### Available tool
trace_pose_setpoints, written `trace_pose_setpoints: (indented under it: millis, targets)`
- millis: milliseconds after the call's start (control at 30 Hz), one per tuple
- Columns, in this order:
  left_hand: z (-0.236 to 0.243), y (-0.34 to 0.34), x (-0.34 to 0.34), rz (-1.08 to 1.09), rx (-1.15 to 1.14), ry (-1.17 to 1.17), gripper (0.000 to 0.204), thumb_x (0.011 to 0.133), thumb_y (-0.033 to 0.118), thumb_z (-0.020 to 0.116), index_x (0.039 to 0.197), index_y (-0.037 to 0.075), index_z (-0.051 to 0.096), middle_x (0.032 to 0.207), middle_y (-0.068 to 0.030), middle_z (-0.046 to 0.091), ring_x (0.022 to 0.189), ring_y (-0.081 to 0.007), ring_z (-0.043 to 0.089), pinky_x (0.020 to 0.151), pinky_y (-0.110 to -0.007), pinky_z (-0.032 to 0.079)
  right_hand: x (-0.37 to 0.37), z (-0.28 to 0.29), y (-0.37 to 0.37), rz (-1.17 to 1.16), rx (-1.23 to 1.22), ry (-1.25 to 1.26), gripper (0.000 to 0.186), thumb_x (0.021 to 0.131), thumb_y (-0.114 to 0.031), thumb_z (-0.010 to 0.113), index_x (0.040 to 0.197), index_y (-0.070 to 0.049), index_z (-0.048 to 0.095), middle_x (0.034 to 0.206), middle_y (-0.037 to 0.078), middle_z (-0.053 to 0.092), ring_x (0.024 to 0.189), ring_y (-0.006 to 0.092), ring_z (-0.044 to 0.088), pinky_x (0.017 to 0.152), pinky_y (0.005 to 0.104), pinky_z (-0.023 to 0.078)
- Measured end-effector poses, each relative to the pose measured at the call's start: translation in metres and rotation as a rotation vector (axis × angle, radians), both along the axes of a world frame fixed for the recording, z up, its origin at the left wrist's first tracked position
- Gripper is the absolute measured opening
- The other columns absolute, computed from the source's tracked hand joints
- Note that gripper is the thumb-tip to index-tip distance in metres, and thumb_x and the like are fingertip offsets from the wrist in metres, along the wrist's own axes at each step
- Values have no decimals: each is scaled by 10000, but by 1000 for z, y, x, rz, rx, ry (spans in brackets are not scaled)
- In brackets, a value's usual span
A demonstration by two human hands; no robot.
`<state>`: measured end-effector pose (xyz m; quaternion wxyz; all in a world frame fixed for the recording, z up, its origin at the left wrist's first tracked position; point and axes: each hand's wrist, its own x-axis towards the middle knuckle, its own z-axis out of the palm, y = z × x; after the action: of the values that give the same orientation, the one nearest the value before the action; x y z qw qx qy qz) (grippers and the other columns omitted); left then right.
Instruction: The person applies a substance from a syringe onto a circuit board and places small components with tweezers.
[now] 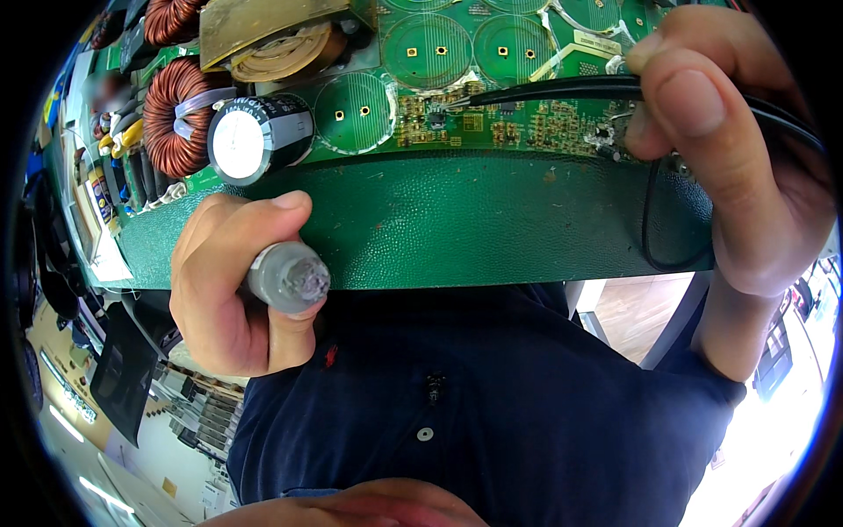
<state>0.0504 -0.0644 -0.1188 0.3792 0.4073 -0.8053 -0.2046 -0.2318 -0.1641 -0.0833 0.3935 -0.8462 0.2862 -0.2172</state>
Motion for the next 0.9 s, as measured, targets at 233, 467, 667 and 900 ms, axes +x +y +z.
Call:
trace_pose_setpoints:
  millis: [233, 467, 667, 900]
  targets:
    - [0, 0, 0, 0, 7, 0, 348, 709, 133, 672, 952, -85, 553, 747, -144, 591, 519, -176, 488, 483, -263, 362, -1, 0, 0, 0, -10, 22, 207, 878, -144, 477, 992, 21, 529, 624, 56, 443, 554, 115, 408, 510, 226, 316]
    - [-1, 0, 0, -3, -11, 2, 344, 702, 122, 672, 952, -83, 554, 749, -142, 593, 511, -169, 480, 479, -261, 356, -2, -1, 1, -9, -5, 9, 208, 879, -156, 484, 990, 13, 533, 628, 58, 447, 553, 113, 408, 511, 223, 313]
    - [0, 0, 1, -4, 2, 1, 349, 701, 120, 672, 959, -83, 553, 725, -132, 583, 506, -166, 473, 473, -258, 347, -1, 0, 0, -1, -23, 35, 209, 878, -157, 487, 988, 15, 534, 622, 58, 450, 551, 113, 408, 512, 222, 309]
    - [0, 0, 0, -1, 1, -2, 348, 703, 122, 672, 961, -81, 554, 719, -130, 580, 505, -165, 471, 472, -256, 345, -1, 1, 0, 5, -39, 52, 214, 880, -163, 487, 988, 16, 533, 621, 61, 455, 547, 112, 409, 510, 221, 306]
